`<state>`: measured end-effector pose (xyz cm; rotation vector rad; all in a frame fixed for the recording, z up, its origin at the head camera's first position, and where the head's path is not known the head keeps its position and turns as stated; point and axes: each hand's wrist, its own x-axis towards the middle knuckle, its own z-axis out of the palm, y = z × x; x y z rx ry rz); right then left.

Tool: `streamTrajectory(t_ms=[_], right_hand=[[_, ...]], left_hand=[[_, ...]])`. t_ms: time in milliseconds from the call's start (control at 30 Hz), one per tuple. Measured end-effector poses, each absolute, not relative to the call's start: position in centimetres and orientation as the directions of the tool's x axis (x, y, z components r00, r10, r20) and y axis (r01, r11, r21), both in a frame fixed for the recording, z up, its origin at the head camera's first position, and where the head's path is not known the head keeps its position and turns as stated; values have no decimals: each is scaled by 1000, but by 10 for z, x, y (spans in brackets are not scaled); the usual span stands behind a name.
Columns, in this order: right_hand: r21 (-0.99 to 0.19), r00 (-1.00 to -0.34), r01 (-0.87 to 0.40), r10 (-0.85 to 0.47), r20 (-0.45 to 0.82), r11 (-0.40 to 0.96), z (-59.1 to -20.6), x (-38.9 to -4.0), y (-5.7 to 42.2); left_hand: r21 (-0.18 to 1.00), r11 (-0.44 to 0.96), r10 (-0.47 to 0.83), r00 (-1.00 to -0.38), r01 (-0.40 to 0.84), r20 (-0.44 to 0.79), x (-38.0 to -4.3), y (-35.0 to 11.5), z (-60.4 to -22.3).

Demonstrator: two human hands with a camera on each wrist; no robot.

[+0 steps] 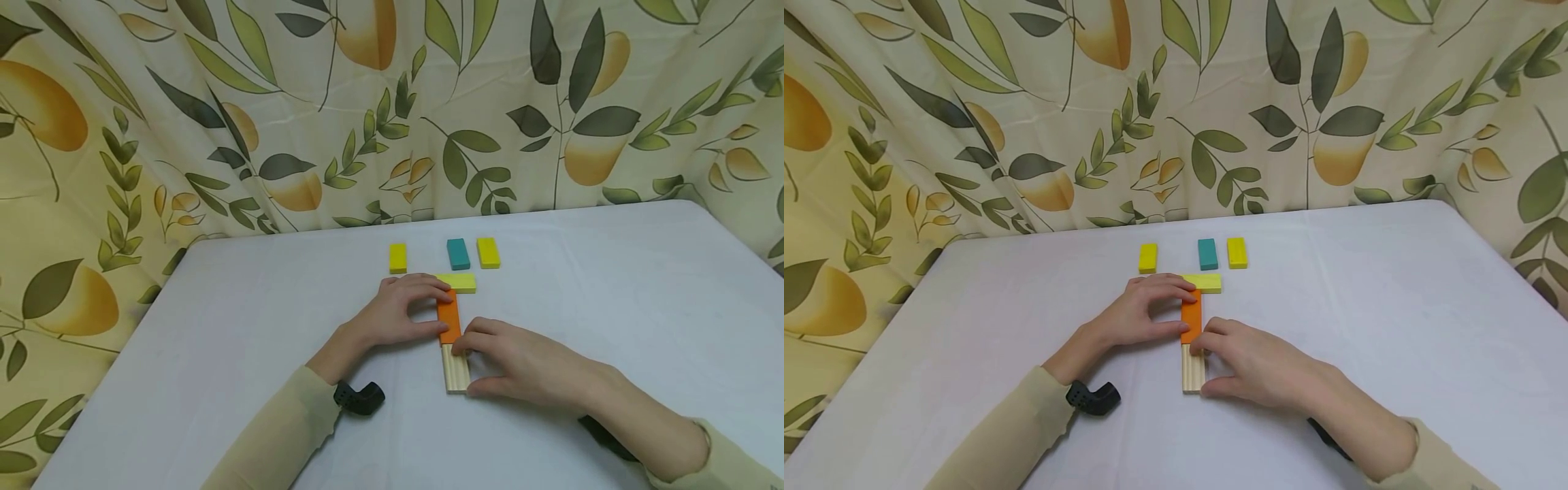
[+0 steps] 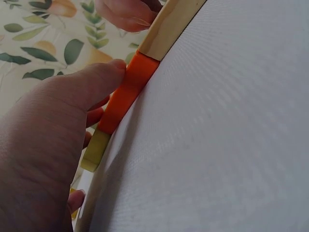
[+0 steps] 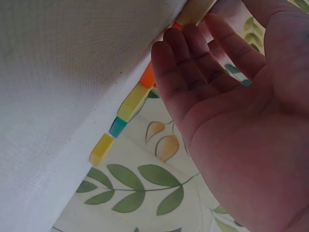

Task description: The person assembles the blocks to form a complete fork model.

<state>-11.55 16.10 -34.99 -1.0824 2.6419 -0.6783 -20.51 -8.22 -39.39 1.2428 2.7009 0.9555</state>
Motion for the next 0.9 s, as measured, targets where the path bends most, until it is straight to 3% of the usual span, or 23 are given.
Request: streamTrajectory(t_ms=[900], right_hand=[[-447,-707,-634,-707,4,631,-353,-114,158]], left_hand=[[540,496,693,-685,680,225,-207,-83,-396]])
